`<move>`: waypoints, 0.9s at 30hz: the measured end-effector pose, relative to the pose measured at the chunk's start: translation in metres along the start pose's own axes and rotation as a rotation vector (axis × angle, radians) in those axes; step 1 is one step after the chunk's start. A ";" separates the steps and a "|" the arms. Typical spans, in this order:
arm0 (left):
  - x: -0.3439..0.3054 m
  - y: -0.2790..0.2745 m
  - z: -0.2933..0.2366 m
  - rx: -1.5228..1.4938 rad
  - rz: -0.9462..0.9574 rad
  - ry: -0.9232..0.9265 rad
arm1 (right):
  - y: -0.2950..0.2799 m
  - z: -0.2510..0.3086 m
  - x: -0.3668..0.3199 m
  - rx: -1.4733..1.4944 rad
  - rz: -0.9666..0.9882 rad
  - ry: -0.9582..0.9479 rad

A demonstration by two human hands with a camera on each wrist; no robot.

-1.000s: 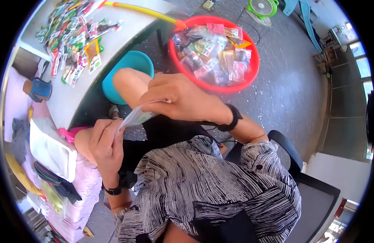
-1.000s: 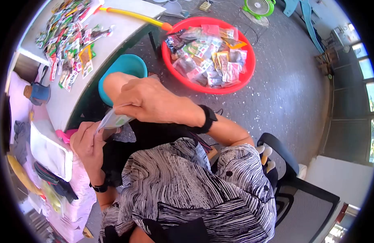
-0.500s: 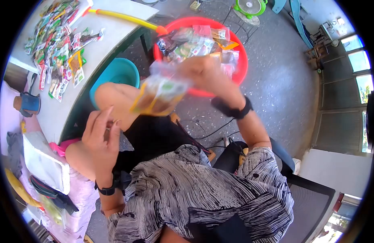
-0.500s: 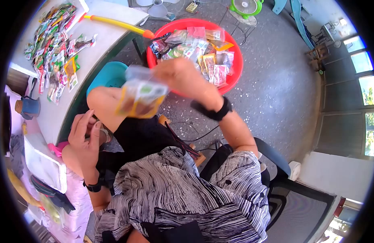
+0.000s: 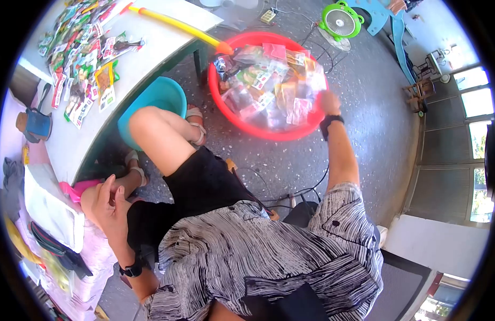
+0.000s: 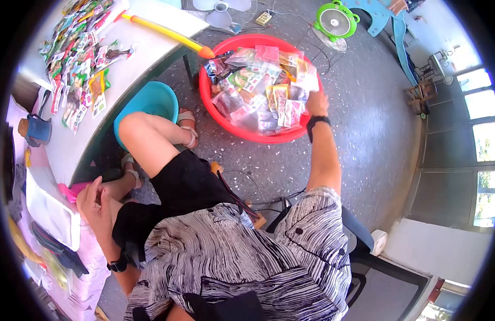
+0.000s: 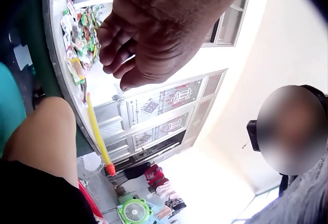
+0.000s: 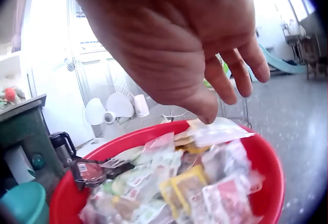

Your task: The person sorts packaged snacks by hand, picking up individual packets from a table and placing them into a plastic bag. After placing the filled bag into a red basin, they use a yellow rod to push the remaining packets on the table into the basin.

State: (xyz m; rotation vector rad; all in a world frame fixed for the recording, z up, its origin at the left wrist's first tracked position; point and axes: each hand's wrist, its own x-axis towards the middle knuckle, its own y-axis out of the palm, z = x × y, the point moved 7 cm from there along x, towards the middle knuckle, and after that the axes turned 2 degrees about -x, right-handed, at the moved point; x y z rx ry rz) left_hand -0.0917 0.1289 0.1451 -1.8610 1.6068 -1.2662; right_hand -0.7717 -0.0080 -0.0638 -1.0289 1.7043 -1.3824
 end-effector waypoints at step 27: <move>-0.126 -0.175 0.291 0.861 -0.324 -0.653 | -0.292 0.400 -0.250 1.166 0.183 -1.196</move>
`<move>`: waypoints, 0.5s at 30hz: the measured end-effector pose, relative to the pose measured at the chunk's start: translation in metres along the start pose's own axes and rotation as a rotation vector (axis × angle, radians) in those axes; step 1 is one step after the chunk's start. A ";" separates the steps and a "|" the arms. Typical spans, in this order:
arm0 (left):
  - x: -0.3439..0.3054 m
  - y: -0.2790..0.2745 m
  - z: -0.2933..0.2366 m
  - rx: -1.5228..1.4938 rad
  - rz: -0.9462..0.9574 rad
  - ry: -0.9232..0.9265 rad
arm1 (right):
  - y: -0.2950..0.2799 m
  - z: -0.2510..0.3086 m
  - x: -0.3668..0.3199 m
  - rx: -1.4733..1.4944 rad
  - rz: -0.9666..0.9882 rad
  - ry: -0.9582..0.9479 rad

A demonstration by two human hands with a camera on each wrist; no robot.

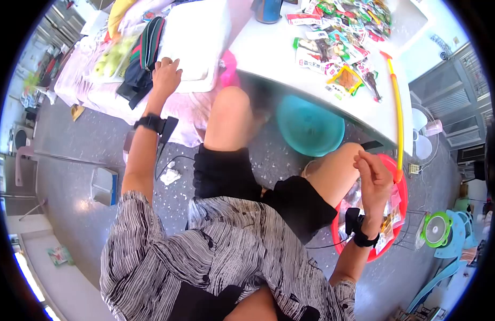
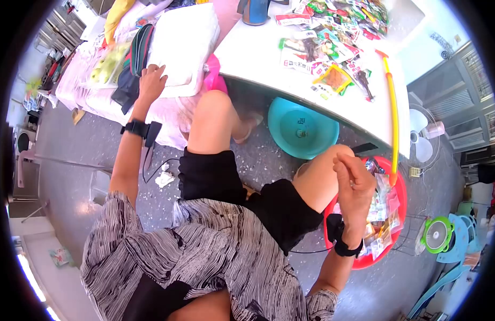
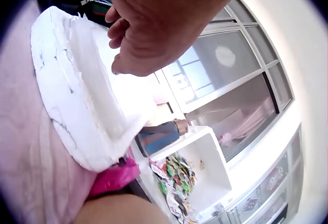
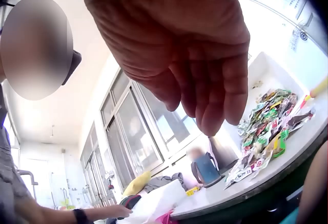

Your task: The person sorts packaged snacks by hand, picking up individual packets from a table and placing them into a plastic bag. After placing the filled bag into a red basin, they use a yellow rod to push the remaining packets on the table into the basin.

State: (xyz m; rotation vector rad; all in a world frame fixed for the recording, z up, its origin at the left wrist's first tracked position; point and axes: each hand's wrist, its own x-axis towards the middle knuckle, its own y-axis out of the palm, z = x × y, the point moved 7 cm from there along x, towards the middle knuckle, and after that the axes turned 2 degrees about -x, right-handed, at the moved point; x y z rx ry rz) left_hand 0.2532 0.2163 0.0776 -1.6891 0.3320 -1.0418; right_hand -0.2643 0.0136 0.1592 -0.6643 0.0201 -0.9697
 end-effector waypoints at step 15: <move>-0.005 -0.043 -0.029 -0.397 -0.256 0.076 | 0.033 0.007 -0.002 0.010 0.123 0.023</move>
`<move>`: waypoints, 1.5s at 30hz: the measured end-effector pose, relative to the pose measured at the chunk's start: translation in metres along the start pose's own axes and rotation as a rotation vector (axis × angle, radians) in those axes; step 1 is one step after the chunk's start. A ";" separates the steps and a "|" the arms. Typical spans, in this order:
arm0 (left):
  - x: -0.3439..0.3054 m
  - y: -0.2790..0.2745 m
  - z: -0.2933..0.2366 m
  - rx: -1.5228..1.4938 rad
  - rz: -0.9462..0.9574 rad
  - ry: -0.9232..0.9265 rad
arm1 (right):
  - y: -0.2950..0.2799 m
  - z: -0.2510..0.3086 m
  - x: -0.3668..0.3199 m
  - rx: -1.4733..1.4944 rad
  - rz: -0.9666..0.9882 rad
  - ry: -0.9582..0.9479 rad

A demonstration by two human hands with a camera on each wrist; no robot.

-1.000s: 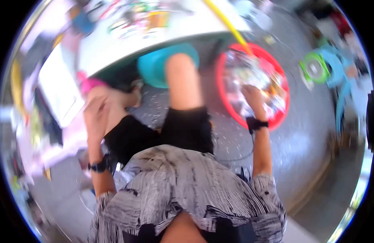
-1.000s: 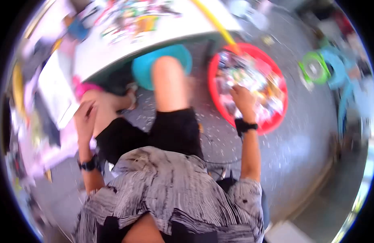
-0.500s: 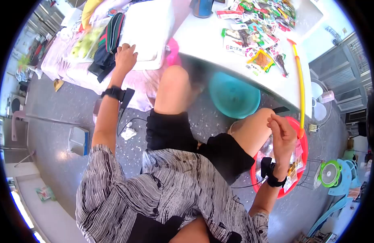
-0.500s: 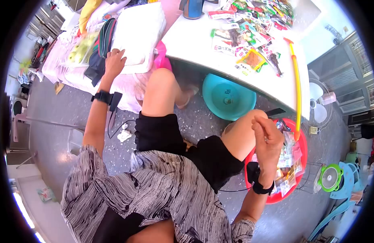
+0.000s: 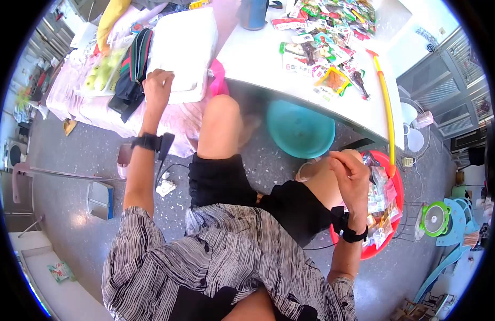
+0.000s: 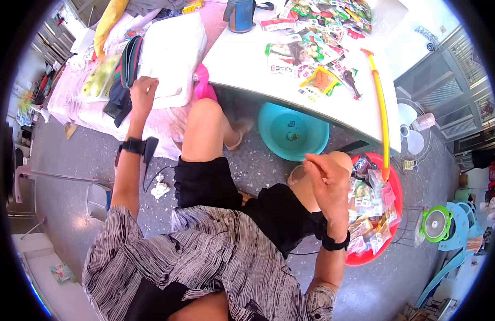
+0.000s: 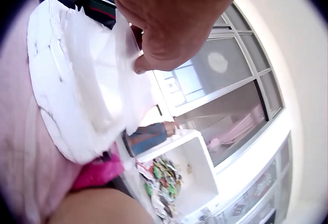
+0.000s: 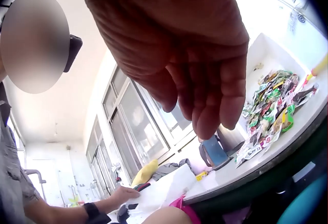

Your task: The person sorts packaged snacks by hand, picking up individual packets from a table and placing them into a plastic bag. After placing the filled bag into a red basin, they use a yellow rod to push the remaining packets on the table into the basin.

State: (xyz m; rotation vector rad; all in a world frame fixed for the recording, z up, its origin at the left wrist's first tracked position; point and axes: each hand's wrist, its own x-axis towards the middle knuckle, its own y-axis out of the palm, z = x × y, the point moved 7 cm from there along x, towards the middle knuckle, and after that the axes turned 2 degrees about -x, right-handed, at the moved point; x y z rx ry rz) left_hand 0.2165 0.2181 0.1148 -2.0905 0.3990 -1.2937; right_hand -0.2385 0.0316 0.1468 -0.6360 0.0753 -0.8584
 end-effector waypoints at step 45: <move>0.020 0.148 -0.190 -0.366 0.094 0.017 | 0.167 -0.100 0.200 0.822 0.055 0.418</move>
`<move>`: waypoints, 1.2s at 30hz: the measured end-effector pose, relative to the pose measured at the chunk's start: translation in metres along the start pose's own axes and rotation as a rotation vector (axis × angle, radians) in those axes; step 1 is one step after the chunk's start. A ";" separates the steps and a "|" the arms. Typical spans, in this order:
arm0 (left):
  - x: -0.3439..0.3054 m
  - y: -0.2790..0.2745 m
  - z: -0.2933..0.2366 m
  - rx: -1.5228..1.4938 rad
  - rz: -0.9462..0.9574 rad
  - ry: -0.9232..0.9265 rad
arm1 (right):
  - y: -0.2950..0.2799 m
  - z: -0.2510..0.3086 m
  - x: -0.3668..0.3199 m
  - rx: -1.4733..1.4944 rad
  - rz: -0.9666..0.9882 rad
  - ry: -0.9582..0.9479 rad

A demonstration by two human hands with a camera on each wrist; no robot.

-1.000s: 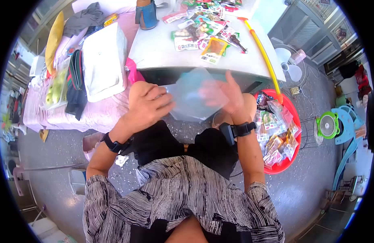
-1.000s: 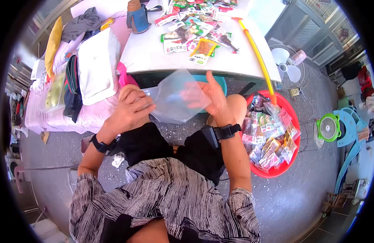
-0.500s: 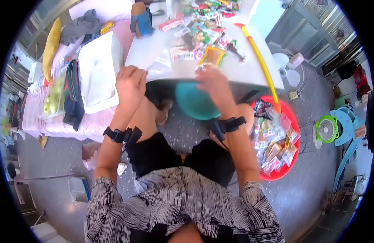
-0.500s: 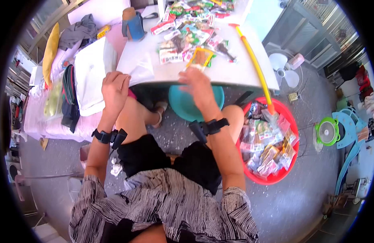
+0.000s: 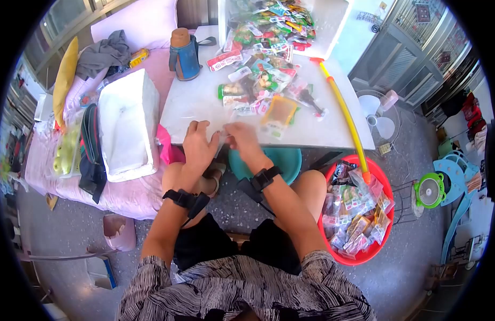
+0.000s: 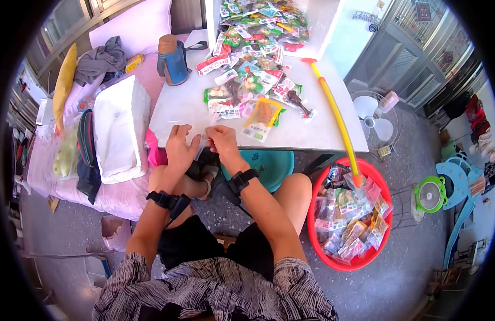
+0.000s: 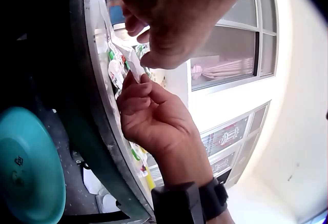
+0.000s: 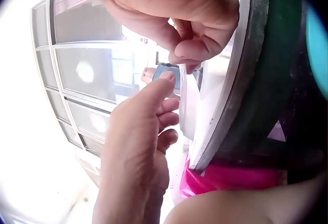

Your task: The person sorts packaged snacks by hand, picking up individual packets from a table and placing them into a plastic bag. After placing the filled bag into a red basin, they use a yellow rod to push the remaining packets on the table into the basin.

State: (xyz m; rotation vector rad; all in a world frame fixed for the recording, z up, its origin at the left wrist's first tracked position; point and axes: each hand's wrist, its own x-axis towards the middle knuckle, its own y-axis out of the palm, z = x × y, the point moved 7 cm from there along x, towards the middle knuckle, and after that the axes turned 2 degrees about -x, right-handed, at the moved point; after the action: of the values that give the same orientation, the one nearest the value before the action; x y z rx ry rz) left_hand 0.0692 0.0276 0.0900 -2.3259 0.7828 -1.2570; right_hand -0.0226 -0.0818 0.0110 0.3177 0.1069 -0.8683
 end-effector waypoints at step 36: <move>0.000 -0.019 -0.061 0.215 -0.089 0.341 | -0.006 0.025 -0.001 -0.452 0.094 -0.165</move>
State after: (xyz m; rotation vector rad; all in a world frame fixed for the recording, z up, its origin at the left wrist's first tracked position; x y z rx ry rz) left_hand 0.0227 0.0379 0.1332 -2.0221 0.6145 -1.7149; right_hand -0.0289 -0.0921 0.0333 -0.1701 0.1306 -0.7498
